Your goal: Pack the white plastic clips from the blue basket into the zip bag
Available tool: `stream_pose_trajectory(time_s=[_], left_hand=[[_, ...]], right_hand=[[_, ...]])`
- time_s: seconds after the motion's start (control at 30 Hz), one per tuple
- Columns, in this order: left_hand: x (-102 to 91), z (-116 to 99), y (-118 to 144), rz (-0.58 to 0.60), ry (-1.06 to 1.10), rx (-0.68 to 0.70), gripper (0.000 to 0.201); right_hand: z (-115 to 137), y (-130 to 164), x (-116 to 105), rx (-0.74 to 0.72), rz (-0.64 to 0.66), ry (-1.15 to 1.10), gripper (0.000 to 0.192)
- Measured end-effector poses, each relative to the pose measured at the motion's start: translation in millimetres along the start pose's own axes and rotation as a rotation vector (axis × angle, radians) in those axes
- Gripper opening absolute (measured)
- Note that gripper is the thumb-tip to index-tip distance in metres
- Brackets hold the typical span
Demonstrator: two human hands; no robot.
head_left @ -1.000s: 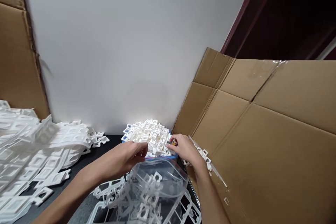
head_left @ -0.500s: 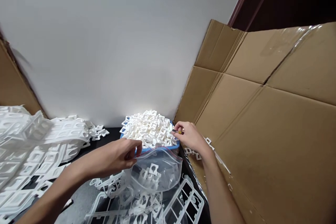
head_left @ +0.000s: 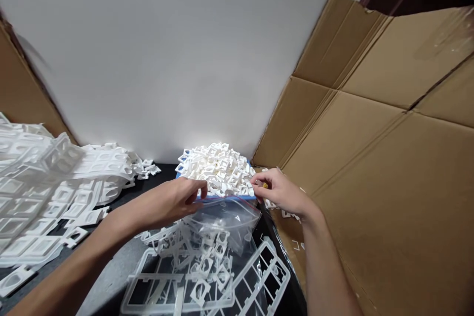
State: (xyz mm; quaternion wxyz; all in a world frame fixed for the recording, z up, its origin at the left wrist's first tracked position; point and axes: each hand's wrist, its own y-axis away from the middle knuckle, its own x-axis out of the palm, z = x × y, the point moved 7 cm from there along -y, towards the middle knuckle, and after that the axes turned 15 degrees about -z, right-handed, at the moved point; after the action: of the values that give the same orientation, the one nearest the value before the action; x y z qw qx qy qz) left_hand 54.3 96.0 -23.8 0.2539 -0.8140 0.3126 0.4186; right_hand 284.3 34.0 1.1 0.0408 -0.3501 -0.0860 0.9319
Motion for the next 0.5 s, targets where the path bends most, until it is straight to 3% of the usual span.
stream_pose_trajectory(time_s=[0.13, 0.23, 0.37, 0.43, 0.5], left_hand=[[2.5, -4, -3, 0.008, 0.011, 0.025, 0.019], [5.5, -12, -2, 0.036, 0.041, 0.057, 0.03], [5.8, -19, 3, 0.069, 0.087, 0.062, 0.032], [5.1, -21, 5, 0.089, 0.114, 0.054, 0.03], [5.7, -23, 7, 0.127, 0.143, 0.052, 0.029]], right_hand=[[3, -1, 6, -0.012, 0.047, 0.086, 0.025], [11, -4, 11, -0.064, 0.059, 0.176, 0.02], [20, -5, 24, -0.097, 0.16, 0.163, 0.015], [18, -11, 22, -0.1, 0.074, 0.168, 0.016], [10, -20, 12, -0.073, -0.147, 0.234, 0.017]])
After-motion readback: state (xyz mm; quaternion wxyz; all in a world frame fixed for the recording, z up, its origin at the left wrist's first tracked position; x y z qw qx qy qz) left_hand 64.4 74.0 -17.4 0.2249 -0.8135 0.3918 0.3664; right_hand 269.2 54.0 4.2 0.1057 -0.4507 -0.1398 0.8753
